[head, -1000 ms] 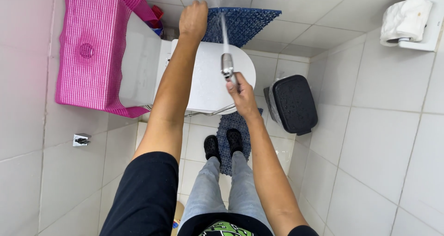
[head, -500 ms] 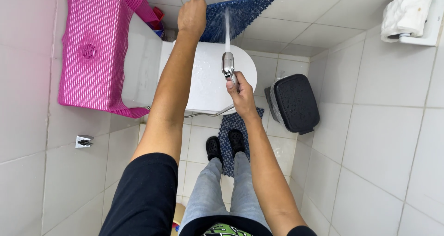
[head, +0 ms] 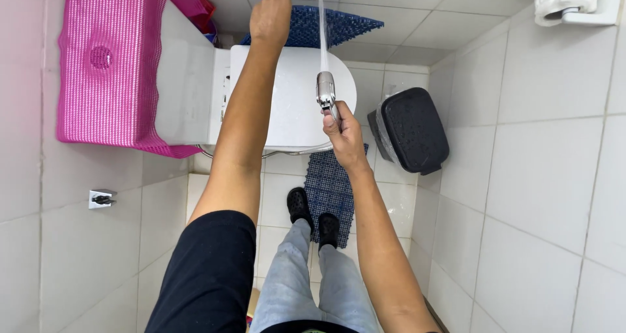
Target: Washing and rinsing plastic bathroom mats in a bathroom using a hand-held shower head.
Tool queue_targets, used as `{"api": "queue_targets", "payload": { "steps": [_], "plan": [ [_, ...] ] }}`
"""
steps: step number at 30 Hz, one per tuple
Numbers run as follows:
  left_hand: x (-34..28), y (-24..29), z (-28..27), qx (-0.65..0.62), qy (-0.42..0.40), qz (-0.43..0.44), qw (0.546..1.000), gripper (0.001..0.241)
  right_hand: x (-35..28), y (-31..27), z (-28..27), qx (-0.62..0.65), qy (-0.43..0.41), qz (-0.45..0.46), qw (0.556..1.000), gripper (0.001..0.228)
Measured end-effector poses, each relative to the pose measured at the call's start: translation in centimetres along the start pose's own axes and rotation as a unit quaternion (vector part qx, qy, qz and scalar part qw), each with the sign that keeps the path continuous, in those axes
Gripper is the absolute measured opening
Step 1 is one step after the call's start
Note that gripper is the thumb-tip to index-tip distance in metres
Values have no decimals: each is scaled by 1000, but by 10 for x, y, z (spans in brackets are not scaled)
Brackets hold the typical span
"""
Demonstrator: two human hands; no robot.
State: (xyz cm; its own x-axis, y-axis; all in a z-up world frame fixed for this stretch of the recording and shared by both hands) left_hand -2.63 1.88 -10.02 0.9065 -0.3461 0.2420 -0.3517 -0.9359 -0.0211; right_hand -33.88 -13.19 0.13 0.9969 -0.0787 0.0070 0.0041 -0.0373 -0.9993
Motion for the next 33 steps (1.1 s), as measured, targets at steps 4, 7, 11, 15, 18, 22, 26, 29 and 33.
{"api": "queue_targets", "payload": {
  "steps": [4, 7, 11, 15, 18, 22, 26, 29, 33],
  "plan": [
    [-17, 9, -2, 17, 19, -2, 1000, 11, -20, 2, -3, 0, -27, 13, 1000, 64],
    [-20, 12, 6, 26, 43, -1, 999, 9, -25, 3, -7, -10, -44, 4, 999, 64],
    [-23, 15, 7, 6, 28, -13, 1000, 9, -24, -6, -6, -8, -49, -1, 999, 65],
    [-22, 16, 11, 3, 63, 4, 998, 9, -28, -9, 5, -19, -43, -11, 999, 66],
    [-22, 14, 7, 12, 94, 17, 995, 9, -30, -11, 11, -25, -42, -14, 999, 66],
    [-23, 15, 5, 9, 87, 18, 996, 11, -34, -6, 13, -22, -23, -1, 999, 64],
    [-26, 3, 12, 2, 67, 0, 998, 14, -38, 5, 11, -11, -9, -7, 1000, 62],
    [-25, 2, -2, 1, 73, -4, 997, 14, -39, 14, 1, 20, 19, -12, 1000, 60],
    [-27, -3, -12, -5, 84, 3, 996, 13, -44, 22, -18, 87, 61, -4, 994, 53]
  ]
}}
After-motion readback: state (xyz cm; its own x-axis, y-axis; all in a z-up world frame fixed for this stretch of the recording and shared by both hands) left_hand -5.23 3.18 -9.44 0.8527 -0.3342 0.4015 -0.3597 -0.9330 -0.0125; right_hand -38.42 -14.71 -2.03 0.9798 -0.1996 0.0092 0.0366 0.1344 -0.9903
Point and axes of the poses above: each hand's wrist, its own x-axis towards the middle knuckle, its own z-axis out of the palm, y = z × x, the point moved 1 cm from there along x, towards the middle knuckle
